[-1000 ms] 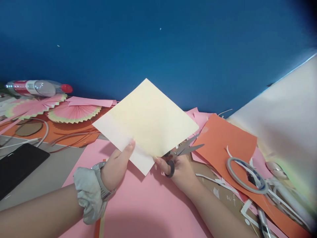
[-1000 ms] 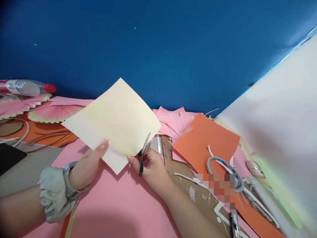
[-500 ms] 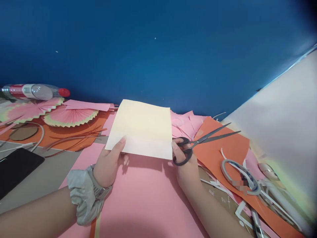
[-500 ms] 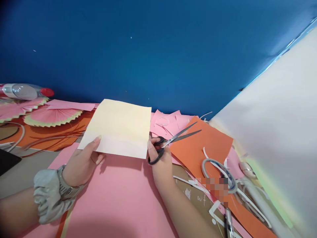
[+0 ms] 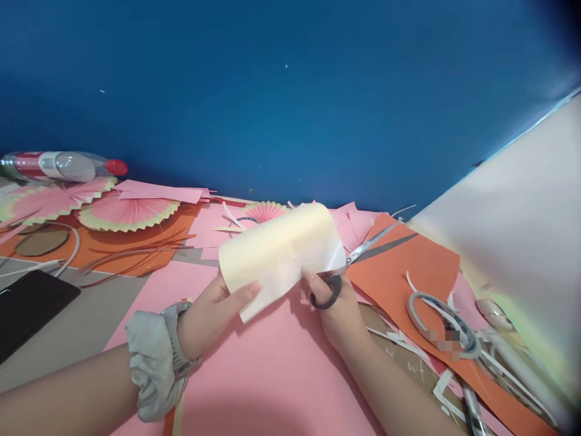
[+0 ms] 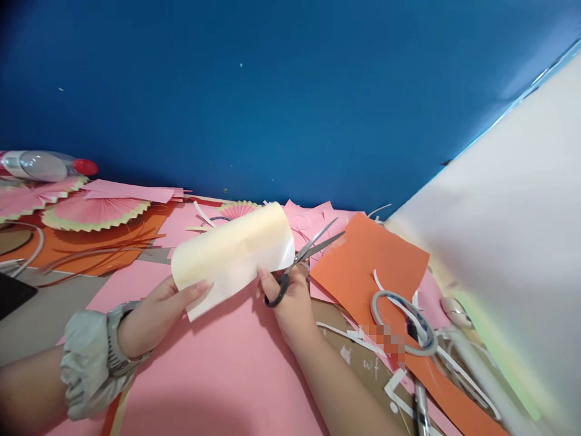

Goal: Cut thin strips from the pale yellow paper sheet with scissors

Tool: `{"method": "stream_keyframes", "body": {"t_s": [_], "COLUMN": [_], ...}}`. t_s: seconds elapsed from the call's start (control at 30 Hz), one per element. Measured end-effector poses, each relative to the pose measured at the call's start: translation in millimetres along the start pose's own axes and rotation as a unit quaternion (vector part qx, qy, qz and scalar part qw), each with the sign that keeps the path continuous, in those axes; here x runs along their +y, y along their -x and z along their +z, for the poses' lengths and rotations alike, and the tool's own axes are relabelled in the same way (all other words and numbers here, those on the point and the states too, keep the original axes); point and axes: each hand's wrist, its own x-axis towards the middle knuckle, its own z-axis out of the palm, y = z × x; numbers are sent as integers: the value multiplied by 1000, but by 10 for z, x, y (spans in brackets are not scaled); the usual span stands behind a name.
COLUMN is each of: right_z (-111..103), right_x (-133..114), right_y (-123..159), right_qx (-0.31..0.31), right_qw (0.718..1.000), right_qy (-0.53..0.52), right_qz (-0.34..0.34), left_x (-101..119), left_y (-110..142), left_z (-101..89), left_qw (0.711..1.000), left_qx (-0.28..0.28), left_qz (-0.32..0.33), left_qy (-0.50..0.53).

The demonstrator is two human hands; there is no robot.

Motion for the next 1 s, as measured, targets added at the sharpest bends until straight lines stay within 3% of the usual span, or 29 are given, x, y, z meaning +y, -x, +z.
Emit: {"method": "stream_keyframes", "body": {"t_s": [0.1,0.2,0.3,0.37,0.47,0.53,0.73,0.87,1.0], "right_z": [-22,-24,-4,20,67,100,131,83,60], "right_x": [68,94,86,80,71,47,-64,-56,-42], "right_y": [-24,-45,-64,-63,-9,61,177,136,127], "right_qx": [36,60,46,-6,-139,-206,-171,-196,-218], "right_qw": [997,994,992,990,979,972,984,979,976], "right_qy": [-71,-92,-113,-142,-147,-111,55,47,19], "right_qz": [-2,-21,-17,-10,-17,-18,-19,-5,-3], "left_x": [0,-5,-5,4,22,26,-3,17,40], "left_y": [51,86,98,100,102,107,149,171,164], "left_z": [3,21,42,46,44,49,53,15,46], "left_qw": [998,988,978,982,986,985,981,978,965], "left_qx": [-31,-119,-156,-103,20,51,-56,-42,-144], "left_qz": [-8,-27,-21,-16,7,37,-17,-12,-48], "left_qy": [-53,-94,-136,-157,-167,-160,-184,-206,-213]}}
